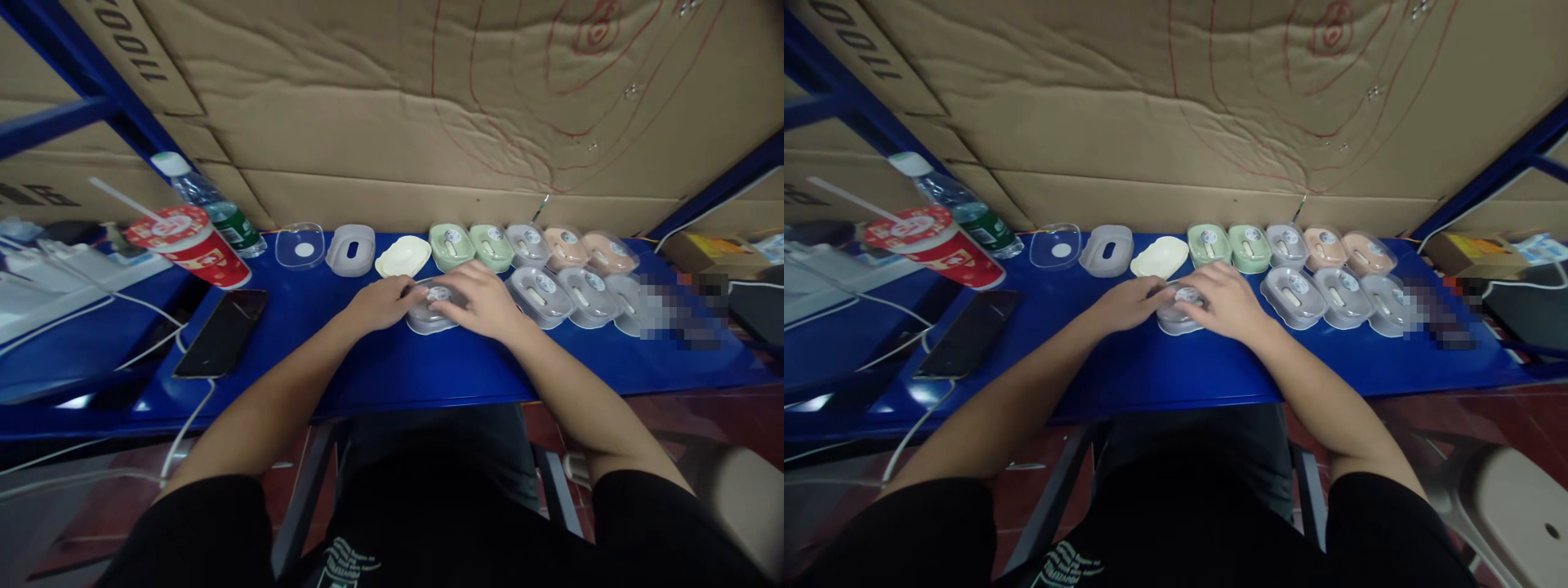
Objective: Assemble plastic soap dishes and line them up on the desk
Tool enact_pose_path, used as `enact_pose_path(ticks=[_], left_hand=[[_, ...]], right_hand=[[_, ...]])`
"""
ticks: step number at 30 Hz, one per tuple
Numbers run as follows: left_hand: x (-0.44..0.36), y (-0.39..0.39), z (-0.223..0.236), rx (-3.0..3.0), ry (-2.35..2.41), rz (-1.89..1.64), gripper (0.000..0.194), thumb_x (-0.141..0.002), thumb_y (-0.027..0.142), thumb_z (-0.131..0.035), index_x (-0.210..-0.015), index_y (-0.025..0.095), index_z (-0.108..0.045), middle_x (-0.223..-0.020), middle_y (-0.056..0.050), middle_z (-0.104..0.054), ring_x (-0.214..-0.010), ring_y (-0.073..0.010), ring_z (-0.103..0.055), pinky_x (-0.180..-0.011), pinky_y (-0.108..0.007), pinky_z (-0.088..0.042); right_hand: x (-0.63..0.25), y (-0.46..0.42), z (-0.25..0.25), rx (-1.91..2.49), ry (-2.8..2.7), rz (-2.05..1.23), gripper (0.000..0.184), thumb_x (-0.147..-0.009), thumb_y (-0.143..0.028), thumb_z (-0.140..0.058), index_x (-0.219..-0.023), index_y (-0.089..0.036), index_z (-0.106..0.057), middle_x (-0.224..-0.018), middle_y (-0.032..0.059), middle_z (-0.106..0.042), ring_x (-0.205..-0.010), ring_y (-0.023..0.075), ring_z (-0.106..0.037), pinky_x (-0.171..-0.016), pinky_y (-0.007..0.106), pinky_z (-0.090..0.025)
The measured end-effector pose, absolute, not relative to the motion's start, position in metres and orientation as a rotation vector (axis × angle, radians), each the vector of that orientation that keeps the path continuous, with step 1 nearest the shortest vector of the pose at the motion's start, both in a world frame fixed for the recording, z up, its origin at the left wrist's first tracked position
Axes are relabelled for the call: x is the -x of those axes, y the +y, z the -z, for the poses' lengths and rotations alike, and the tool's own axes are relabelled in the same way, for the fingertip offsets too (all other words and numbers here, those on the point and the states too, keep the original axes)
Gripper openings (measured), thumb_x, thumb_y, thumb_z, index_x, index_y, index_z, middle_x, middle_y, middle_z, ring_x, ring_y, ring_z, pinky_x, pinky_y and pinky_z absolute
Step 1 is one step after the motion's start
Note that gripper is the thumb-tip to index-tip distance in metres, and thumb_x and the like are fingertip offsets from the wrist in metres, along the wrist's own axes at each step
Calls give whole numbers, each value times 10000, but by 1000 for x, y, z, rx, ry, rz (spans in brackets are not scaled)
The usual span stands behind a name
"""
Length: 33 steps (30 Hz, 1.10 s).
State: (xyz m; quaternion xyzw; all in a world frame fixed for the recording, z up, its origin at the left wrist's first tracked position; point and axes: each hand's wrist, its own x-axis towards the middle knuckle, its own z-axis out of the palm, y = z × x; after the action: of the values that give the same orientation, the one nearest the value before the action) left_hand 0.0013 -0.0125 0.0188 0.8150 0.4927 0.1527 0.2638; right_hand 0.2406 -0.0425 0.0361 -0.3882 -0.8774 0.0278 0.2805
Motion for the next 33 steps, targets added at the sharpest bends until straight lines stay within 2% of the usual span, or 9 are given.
enact_pose_path(ticks=[3,6,9,11,14,18,22,27,33], left_hand=[[-3,-14,-19,-2195,1309,-383,418,-1058,488,-414,-1081,209,-724,-1079,-87,-784,-991,-245,-717,-859,-378,-511],[0,-12,-20,-2202,1362,-438,349,-1010,492,-549,-1141,221,-725,-1056,-68,-790,-946,-234,-713,-838,-368,-516],[5,-8,-19,-2273,1426,-587,370,-977,499,-644,-1188,204,-719,-1189,-94,-765,-1022,-240,-706,-919,-382,-526],[7,-6,-16,-2348,1446,-652,357,-990,463,-647,-1208,189,-716,-1294,-114,-722,-1137,-257,-687,-1002,-397,-516],[8,-4,-11,-2416,1480,-561,364,-1005,425,-646,-1279,190,-695,-1382,-114,-678,-1220,-275,-670,-1035,-397,-516],[8,-2,-7,-2468,1513,-340,388,-997,319,-654,-1369,208,-663,-1409,-111,-665,-1215,-273,-683,-1011,-372,-531],[9,-1,-10,-2515,1514,-276,401,-999,196,-584,-1391,200,-665,-1326,-115,-710,-1176,-263,-699,-981,-368,-543],[12,-1,-13,-2568,1533,-337,358,-974,147,-534,-1269,201,-729,-1310,-115,-716,-1155,-264,-699,-962,-385,-554],[20,-2,-24,-2451,1454,-743,272,-1030,269,-558,-1259,218,-697,-1218,-87,-704,-1107,-234,-683,-970,-383,-539]], right_hand=[[-233,-51,-41,956,-2564,-171,500,-1002,-471,-618,-1433,-226,-676,-1390,129,-709,-1303,339,-615,-1124,526,-451],[-240,-51,-45,905,-2674,-284,485,-975,-350,-597,-1444,-258,-677,-1455,92,-683,-1350,320,-593,-1150,523,-432],[-252,-49,-50,905,-2692,-322,318,-891,-249,-609,-1136,-292,-808,-1301,35,-760,-1274,293,-639,-1163,523,-406],[-255,-50,-54,1004,-2658,-259,159,-885,-262,-636,-864,-268,-794,-1127,35,-792,-1150,287,-680,-1173,534,-374],[-247,-58,-55,1173,-2551,-119,351,-965,-415,-646,-669,-232,-681,-954,73,-768,-1011,290,-674,-1089,517,-398],[-227,-68,-45,1151,-2503,-194,445,-1022,-505,-606,-681,-219,-626,-851,64,-721,-872,232,-645,-838,378,-435],[-221,-65,-34,1282,-2559,-276,417,-1013,-502,-623,-711,-215,-638,-838,46,-716,-746,189,-626,-650,326,-345],[-236,-50,-37,1597,-2566,-170,465,-1017,-593,-577,-774,-218,-707,-849,93,-759,-773,248,-677,-617,336,-341],[-245,-42,-42,1761,-2501,-117,453,-1017,-594,-556,-877,-210,-750,-859,130,-780,-829,317,-730,-643,372,-438]])
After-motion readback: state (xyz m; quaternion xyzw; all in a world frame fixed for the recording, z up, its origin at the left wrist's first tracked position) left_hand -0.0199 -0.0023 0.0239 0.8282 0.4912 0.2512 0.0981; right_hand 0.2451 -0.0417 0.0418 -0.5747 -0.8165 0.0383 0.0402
